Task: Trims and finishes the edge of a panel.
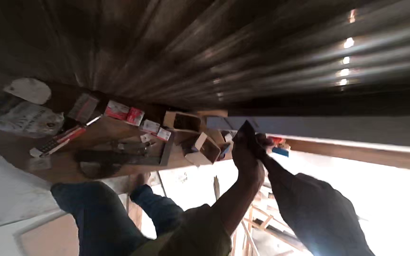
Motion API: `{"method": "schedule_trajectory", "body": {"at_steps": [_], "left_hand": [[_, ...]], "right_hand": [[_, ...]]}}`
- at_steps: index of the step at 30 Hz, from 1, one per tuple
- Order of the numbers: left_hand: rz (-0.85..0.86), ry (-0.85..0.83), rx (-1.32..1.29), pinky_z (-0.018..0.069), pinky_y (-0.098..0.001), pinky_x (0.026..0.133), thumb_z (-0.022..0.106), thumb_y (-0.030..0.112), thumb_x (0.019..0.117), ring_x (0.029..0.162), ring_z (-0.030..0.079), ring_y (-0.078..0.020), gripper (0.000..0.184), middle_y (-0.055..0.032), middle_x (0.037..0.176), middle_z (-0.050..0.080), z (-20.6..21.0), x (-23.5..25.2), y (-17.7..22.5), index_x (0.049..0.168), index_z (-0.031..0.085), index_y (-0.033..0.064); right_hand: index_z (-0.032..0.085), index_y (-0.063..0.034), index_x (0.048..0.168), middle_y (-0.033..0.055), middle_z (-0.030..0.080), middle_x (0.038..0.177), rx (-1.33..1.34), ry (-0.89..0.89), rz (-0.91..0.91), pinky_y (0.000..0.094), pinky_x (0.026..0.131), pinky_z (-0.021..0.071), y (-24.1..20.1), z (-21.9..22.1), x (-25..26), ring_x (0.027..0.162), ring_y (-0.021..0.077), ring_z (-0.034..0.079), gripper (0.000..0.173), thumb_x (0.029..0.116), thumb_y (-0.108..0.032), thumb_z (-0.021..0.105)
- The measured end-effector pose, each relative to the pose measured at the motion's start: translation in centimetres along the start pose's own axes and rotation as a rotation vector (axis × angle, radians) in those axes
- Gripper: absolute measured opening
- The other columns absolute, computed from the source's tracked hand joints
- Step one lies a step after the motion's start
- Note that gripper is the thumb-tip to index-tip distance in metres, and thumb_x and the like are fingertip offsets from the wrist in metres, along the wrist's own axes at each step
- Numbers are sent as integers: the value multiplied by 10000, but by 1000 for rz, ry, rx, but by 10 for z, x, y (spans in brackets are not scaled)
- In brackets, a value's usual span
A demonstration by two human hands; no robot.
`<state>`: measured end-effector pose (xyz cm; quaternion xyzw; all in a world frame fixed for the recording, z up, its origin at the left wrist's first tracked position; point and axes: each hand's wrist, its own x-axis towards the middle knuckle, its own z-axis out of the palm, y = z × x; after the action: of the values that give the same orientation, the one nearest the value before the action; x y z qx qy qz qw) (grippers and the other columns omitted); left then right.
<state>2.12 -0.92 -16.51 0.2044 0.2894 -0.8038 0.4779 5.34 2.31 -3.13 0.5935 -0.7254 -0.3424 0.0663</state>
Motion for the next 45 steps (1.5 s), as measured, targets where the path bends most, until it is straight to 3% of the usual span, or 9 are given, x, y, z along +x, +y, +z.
{"method": "schedule_trajectory", "body": {"at_steps": [3, 6, 10, 21, 24, 30, 35, 39, 45], "left_hand": [[52, 2, 11, 621, -340, 715, 227, 293, 1128, 727, 725, -184, 406, -56, 794, 707, -3, 9, -3, 1088, 556, 59], [45, -13, 78, 617, -345, 761, 242, 323, 1130, 772, 717, -170, 412, -54, 850, 702, -6, -1, -2, 1175, 549, 51], [-9, 49, -23, 606, -311, 633, 236, 324, 1127, 650, 696, -166, 394, -39, 728, 667, -9, 12, 6, 1088, 541, 78], [12, 67, 10, 620, -343, 661, 225, 321, 1135, 649, 706, -190, 396, -58, 733, 677, -21, 32, 17, 1121, 518, 55], [-24, 97, 11, 607, -327, 652, 265, 299, 1132, 657, 691, -175, 362, -52, 754, 660, -26, 19, 15, 1160, 535, 59], [-14, 75, -4, 611, -323, 655, 266, 296, 1130, 671, 697, -174, 359, -52, 779, 670, -33, 23, 15, 1178, 534, 62], [16, 50, 58, 611, -330, 655, 218, 313, 1134, 654, 701, -171, 413, -43, 726, 675, -35, 39, 24, 1061, 537, 59], [5, 20, 35, 616, -366, 701, 228, 307, 1132, 715, 710, -202, 399, -66, 788, 684, -42, 48, 30, 1152, 538, 57], [-1, 101, 41, 606, -336, 610, 235, 302, 1133, 618, 690, -180, 407, -52, 721, 674, -43, 47, 32, 1071, 553, 56]], "right_hand": [[746, -322, 1260, 53, 598, 599, -4, 87, -47, 442, 400, 427, -3, 5, 1, 491, 280, 602, 354, 1001, -338, 505], [687, -342, 1339, 70, 643, 656, 19, -4, -18, 470, 446, 447, -1, 1, -2, 547, 308, 630, 362, 1036, -377, 494], [714, -344, 1301, 64, 595, 606, -20, 85, -78, 447, 396, 431, -6, 20, 2, 478, 286, 592, 353, 1008, -328, 517], [737, -324, 1264, 86, 626, 614, -38, 59, -82, 474, 415, 450, -24, 29, 22, 502, 312, 620, 336, 994, -326, 537], [685, -362, 1332, 89, 635, 640, -16, -49, -45, 486, 438, 457, -24, 24, 9, 535, 317, 631, 344, 1036, -354, 509], [691, -344, 1335, 91, 614, 616, -17, 1, -62, 472, 421, 446, -27, 34, 6, 502, 316, 612, 357, 1023, -343, 518], [693, -341, 1330, 103, 635, 643, -7, -16, -54, 486, 445, 465, -32, 44, 25, 536, 324, 631, 347, 1026, -335, 526], [718, -309, 1289, 101, 636, 627, -10, 45, -78, 484, 434, 465, -42, 51, 30, 521, 327, 633, 338, 1015, -322, 523], [718, -324, 1285, 103, 642, 638, -30, 10, -64, 476, 438, 467, -45, 54, 31, 537, 331, 641, 319, 1015, -320, 547]]}}
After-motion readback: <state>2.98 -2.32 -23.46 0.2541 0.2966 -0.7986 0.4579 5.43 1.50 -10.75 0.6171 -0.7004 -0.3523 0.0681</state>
